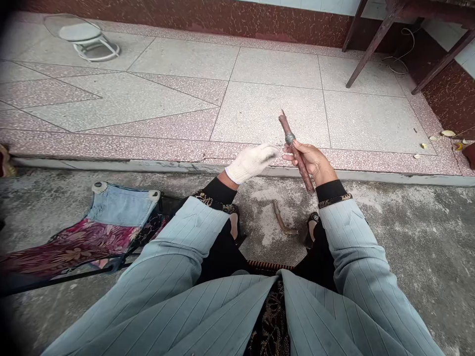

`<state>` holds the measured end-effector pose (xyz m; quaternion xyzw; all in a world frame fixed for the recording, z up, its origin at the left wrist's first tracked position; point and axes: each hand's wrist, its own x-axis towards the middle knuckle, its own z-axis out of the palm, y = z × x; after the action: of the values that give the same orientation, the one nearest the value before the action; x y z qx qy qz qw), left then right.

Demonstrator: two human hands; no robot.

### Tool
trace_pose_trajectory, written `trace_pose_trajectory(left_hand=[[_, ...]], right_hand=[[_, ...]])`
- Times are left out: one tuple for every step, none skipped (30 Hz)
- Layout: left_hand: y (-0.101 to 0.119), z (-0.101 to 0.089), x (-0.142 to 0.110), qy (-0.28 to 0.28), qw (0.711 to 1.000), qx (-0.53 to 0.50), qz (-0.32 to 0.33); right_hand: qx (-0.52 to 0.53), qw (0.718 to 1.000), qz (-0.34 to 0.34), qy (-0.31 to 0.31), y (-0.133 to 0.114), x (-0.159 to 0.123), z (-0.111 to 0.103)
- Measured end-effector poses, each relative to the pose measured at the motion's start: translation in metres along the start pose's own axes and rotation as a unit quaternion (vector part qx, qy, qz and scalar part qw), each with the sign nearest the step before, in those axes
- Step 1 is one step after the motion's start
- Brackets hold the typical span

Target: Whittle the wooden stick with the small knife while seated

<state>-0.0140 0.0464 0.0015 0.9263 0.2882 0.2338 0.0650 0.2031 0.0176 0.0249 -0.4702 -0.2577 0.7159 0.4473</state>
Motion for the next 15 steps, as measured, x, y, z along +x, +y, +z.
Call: trace_pose_trajectory(left_hand=[[0.001, 0.000, 0.000, -0.007, 1.000, 0.019, 0.010], [0.002, -0.001, 0.000, -0.013, 0.999, 0.038, 0.018], [0.003, -0.001, -0.001, -0.019, 0.998, 0.055, 0.023], [0.004, -0.002, -0.001, -0.025, 0.997, 0.069, 0.025], [0.004, -0.002, -0.002, -0.034, 0.996, 0.079, 0.026], [0.004, -0.002, -0.002, -0.042, 0.995, 0.085, 0.027], [0.004, -0.002, -0.002, -0.050, 0.995, 0.086, 0.027], [0.004, -0.001, -0.002, -0.055, 0.995, 0.081, 0.025], [0.003, -0.001, -0.002, -0.055, 0.996, 0.067, 0.025], [0.002, 0.000, -0.002, -0.049, 0.998, 0.044, 0.025], [0.001, 0.000, -0.001, -0.033, 0.999, 0.009, 0.029], [0.000, 0.001, 0.000, -0.008, 0.999, -0.035, 0.032], [-0.001, 0.001, 0.001, 0.029, 0.995, -0.087, 0.033], [-0.002, 0.001, 0.001, 0.074, 0.987, -0.141, 0.028], [-0.001, 0.000, 0.002, 0.121, 0.973, -0.198, 0.015]], right_hand=[[0.001, 1.000, -0.005, -0.001, 0.000, 0.000, -0.001], [0.001, 1.000, -0.009, -0.003, -0.001, 0.001, -0.003], [0.001, 1.000, -0.011, -0.005, -0.001, 0.001, -0.004], [-0.001, 1.000, -0.013, -0.007, -0.001, 0.001, -0.005], [-0.003, 1.000, -0.014, -0.009, -0.001, 0.001, -0.006], [-0.004, 1.000, -0.015, -0.013, 0.000, 0.001, -0.007], [-0.005, 1.000, -0.017, -0.015, 0.000, 0.001, -0.007], [-0.004, 1.000, -0.019, -0.017, 0.000, 0.001, -0.008], [-0.003, 1.000, -0.019, -0.018, 0.000, 0.001, -0.008], [0.001, 1.000, -0.019, -0.017, 0.000, 0.002, -0.009], [0.006, 1.000, -0.019, -0.016, 0.000, 0.002, -0.010], [0.012, 1.000, -0.020, -0.015, -0.001, 0.003, -0.011], [0.020, 1.000, -0.020, -0.013, -0.001, 0.004, -0.012], [0.029, 0.999, -0.019, -0.010, -0.002, 0.004, -0.014], [0.039, 0.999, -0.018, -0.006, -0.003, 0.005, -0.016]])
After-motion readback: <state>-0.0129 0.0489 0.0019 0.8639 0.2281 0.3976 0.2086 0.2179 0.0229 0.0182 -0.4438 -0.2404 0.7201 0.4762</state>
